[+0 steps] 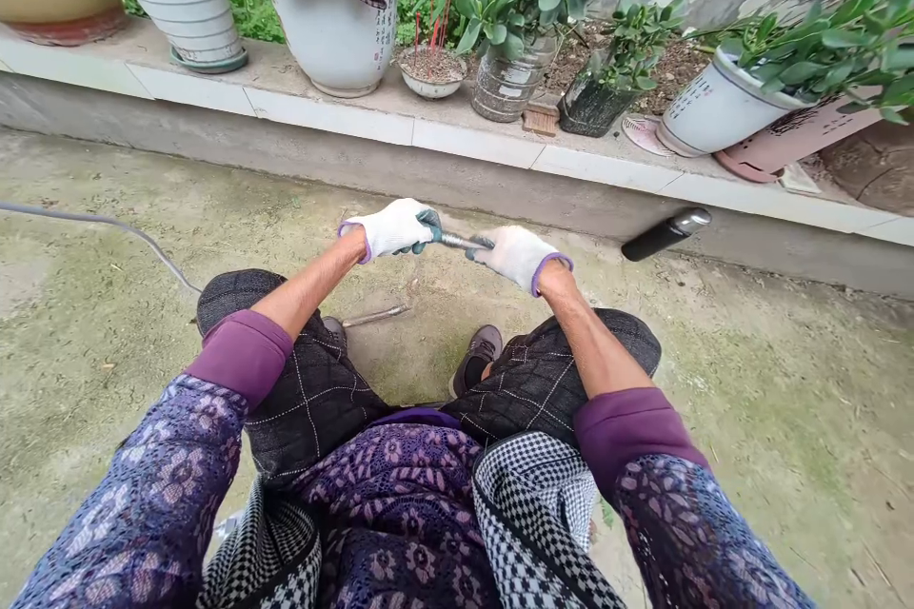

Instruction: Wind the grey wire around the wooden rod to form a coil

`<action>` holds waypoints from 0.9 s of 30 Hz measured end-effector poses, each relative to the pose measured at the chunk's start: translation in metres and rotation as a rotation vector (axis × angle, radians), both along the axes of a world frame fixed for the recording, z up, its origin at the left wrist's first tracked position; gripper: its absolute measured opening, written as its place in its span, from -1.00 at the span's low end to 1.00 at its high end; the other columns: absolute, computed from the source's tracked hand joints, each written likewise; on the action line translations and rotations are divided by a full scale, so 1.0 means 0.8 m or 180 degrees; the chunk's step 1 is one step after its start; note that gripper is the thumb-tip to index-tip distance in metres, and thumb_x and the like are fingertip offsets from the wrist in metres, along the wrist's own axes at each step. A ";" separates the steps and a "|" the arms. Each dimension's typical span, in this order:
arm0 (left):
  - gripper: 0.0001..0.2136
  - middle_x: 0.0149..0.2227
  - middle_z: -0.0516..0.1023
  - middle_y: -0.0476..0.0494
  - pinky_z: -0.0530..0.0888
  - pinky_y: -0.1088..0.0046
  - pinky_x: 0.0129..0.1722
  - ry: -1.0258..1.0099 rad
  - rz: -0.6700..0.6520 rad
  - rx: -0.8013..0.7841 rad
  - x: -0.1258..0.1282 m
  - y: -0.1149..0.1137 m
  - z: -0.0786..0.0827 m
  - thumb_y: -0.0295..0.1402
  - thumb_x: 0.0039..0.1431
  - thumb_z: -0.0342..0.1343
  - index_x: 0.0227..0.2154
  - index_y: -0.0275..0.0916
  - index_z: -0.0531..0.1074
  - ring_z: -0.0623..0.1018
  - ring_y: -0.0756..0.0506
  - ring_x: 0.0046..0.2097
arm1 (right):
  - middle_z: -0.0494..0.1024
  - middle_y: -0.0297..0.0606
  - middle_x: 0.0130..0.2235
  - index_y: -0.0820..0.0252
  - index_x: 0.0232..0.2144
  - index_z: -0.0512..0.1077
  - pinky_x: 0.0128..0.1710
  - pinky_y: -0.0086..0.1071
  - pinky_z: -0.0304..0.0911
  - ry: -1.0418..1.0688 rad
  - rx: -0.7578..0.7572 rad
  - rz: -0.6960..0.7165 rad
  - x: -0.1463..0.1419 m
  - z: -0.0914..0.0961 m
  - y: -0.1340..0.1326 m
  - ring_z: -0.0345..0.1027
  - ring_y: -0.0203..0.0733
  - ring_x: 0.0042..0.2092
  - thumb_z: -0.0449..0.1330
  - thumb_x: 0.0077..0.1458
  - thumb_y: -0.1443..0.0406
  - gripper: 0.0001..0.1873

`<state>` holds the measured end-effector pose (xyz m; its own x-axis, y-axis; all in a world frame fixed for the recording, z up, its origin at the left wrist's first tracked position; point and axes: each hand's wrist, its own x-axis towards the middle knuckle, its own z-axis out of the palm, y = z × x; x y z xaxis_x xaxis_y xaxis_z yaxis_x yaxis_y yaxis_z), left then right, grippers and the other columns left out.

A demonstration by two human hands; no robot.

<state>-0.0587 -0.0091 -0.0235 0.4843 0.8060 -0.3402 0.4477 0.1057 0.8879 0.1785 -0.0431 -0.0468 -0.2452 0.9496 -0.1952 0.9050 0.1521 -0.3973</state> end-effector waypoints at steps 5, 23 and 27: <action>-0.79 -0.57 0.50 -0.05 0.15 0.56 -0.69 -0.0334 0.0008 0.0263 0.011 0.001 0.001 -0.30 0.08 0.25 -0.26 -0.32 0.56 0.25 0.10 -0.67 | 0.39 -0.36 -0.54 0.22 -0.22 0.53 -0.57 -0.45 0.09 0.1322 0.0510 -0.0748 0.007 0.021 0.002 0.18 -0.32 -0.55 0.19 0.14 0.07 -0.66; -0.84 -0.63 0.43 0.01 0.16 0.54 -0.64 0.0334 -0.0248 0.0886 0.008 0.000 -0.013 -0.42 -0.05 0.20 -0.37 -0.30 0.62 0.27 0.08 -0.62 | 0.47 -0.33 -0.50 0.14 -0.18 0.61 -0.48 -0.41 0.04 -0.0328 -0.0206 0.0096 0.008 0.006 -0.006 0.23 -0.30 -0.49 0.17 0.17 0.12 -0.68; -0.72 -0.57 0.48 -0.02 0.13 0.54 -0.68 -0.0206 -0.0056 0.0455 0.015 -0.004 -0.014 -0.37 0.10 0.15 -0.14 -0.32 0.59 0.24 0.10 -0.66 | 0.45 -0.31 -0.49 0.18 -0.19 0.57 -0.48 -0.41 0.08 0.0443 0.0546 -0.0530 0.018 0.015 0.003 0.22 -0.28 -0.49 0.17 0.14 0.07 -0.65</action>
<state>-0.0470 -0.0127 -0.0350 0.5160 0.8352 -0.1902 0.3898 -0.0312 0.9204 0.1929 -0.0407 -0.0348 -0.0962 0.9954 -0.0033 0.8617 0.0816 -0.5007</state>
